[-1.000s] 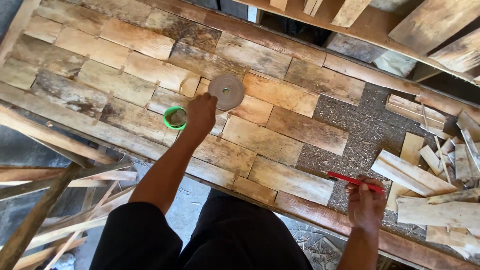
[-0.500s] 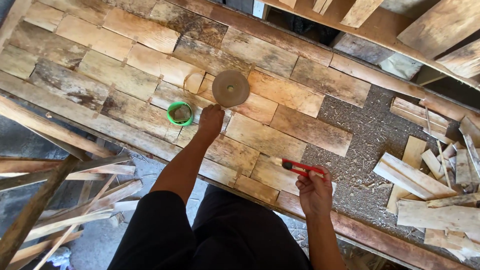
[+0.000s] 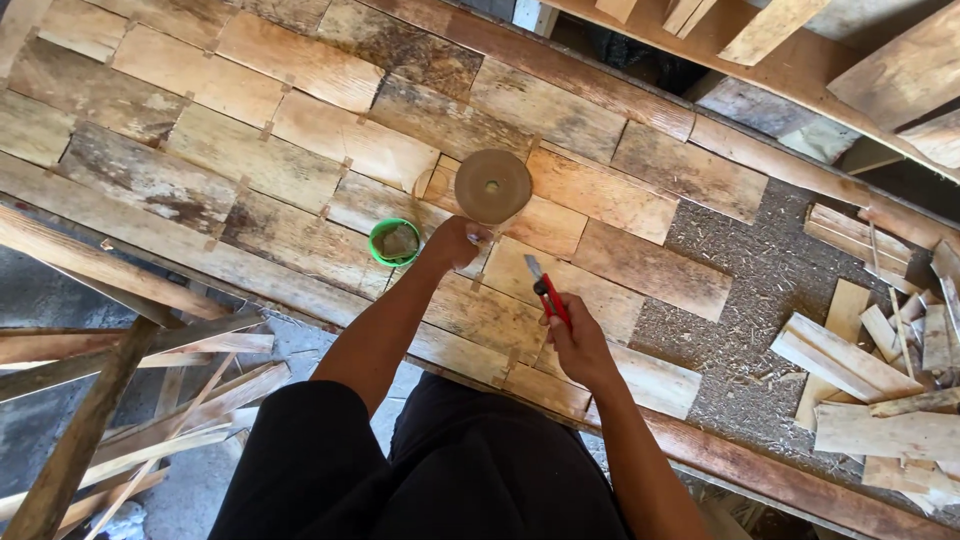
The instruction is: Laying and trimming wooden tiles on a work surface in a workshop.
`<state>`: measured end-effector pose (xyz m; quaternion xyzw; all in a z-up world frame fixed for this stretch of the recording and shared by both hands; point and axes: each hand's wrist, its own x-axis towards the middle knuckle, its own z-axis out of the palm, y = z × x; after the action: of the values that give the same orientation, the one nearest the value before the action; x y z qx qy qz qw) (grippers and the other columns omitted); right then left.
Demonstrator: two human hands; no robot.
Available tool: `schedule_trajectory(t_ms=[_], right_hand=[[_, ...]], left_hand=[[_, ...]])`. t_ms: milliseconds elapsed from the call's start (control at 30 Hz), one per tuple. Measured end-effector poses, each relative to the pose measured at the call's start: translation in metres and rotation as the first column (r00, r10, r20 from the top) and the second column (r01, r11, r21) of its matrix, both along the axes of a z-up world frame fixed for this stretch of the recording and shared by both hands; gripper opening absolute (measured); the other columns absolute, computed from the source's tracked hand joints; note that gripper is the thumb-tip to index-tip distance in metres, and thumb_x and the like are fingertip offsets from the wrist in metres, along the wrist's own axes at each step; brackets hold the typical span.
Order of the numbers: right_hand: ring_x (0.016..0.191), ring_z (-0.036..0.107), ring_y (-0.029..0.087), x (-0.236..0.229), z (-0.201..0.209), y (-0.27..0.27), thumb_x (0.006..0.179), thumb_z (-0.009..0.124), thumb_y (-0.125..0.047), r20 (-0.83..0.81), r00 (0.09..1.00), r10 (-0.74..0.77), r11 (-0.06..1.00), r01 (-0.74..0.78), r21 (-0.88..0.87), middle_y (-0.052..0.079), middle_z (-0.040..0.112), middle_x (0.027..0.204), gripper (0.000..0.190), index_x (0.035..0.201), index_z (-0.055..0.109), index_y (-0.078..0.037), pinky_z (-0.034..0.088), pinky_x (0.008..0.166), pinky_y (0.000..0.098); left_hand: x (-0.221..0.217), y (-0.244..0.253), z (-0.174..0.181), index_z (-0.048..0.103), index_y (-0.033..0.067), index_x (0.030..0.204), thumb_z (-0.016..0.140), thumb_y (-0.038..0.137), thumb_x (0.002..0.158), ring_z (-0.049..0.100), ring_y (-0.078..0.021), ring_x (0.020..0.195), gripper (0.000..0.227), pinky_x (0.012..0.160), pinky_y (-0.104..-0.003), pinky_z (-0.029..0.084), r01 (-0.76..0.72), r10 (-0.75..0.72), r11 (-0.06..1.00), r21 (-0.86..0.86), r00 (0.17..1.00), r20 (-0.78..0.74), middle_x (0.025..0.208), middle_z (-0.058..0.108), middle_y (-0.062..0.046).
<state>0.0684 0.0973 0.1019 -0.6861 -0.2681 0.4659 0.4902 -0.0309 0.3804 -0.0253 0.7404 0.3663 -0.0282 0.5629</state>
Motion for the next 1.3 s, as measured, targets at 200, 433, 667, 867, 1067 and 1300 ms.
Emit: schedule_trajectory(t_ms=[200, 433, 667, 867, 1067, 1300], right_hand=[[0.095, 0.067, 0.038, -0.014, 0.027, 0.053, 0.102, 0.051, -0.013, 0.529, 0.806, 0.267, 0.926, -0.064, -0.371, 0.014, 0.072, 0.106, 0.033, 0.135, 0.057, -0.018, 0.052, 0.082, 0.0477], [0.103, 0.065, 0.043, -0.008, -0.003, 0.077, 0.100, 0.050, -0.013, 0.662, 0.665, 0.345, 0.916, -0.086, -0.391, 0.018, 0.067, 0.120, 0.037, 0.136, 0.055, -0.017, 0.051, 0.084, 0.0529], [0.104, 0.065, 0.043, -0.005, 0.001, 0.086, 0.100, 0.048, -0.013, 0.647, 0.641, 0.412, 0.882, -0.101, -0.461, 0.017, 0.066, 0.122, 0.037, 0.137, 0.056, -0.017, 0.052, 0.085, 0.0533], [0.105, 0.066, 0.043, -0.001, -0.006, 0.085, 0.098, 0.048, -0.008, 0.632, 0.624, 0.459, 0.857, -0.122, -0.501, 0.019, 0.064, 0.129, 0.044, 0.141, 0.054, -0.014, 0.053, 0.086, 0.0525], [0.103, 0.068, 0.041, -0.003, -0.008, 0.088, 0.094, 0.052, -0.005, 0.665, 0.564, 0.489, 0.849, -0.132, -0.512, 0.018, 0.066, 0.125, 0.046, 0.139, 0.055, -0.013, 0.055, 0.085, 0.0502], [0.100, 0.069, 0.039, -0.003, -0.018, 0.096, 0.092, 0.056, -0.004, 0.643, 0.491, 0.588, 0.787, -0.162, -0.595, 0.016, 0.066, 0.121, 0.049, 0.140, 0.054, -0.011, 0.057, 0.083, 0.0484]], left_hand=[[-0.005, -0.001, 0.000, 0.078, 0.0115, 0.114, 0.070, -0.004, 0.077, 0.070, -0.0151, 0.077, 0.041, 0.063, -0.032, 0.056, 0.002, 0.002, 0.990, -0.143, 1.000, 0.030, 0.100, 0.078, -0.003], [-0.006, -0.007, -0.039, 0.077, 0.0067, 0.116, 0.068, -0.006, 0.076, 0.071, -0.0129, 0.080, 0.043, 0.070, -0.028, 0.058, -0.015, 0.051, 0.982, -0.189, 0.981, 0.185, 0.102, 0.078, -0.005], [-0.007, -0.011, -0.007, 0.078, 0.0088, 0.118, 0.068, -0.008, 0.076, 0.072, -0.0129, 0.083, 0.046, 0.072, -0.027, 0.057, -0.036, 0.053, 0.984, -0.173, 0.994, 0.094, 0.101, 0.078, -0.006], [-0.007, -0.016, -0.002, 0.077, 0.0098, 0.119, 0.067, -0.007, 0.081, 0.069, -0.0126, 0.073, 0.043, 0.063, -0.029, 0.054, -0.092, 0.107, 0.971, -0.219, 0.993, 0.055, 0.092, 0.079, -0.009], [-0.009, -0.019, 0.005, 0.078, 0.0120, 0.119, 0.069, -0.003, 0.083, 0.069, -0.0102, 0.069, 0.040, 0.061, -0.027, 0.054, -0.123, 0.131, 0.976, -0.180, 0.991, 0.031, 0.090, 0.079, -0.006], [-0.008, -0.022, 0.017, 0.074, 0.0147, 0.130, 0.070, 0.000, 0.081, 0.064, -0.0121, 0.064, 0.051, 0.057, -0.031, 0.051, -0.102, 0.112, 0.962, -0.255, 0.993, 0.028, 0.077, 0.073, -0.008]])
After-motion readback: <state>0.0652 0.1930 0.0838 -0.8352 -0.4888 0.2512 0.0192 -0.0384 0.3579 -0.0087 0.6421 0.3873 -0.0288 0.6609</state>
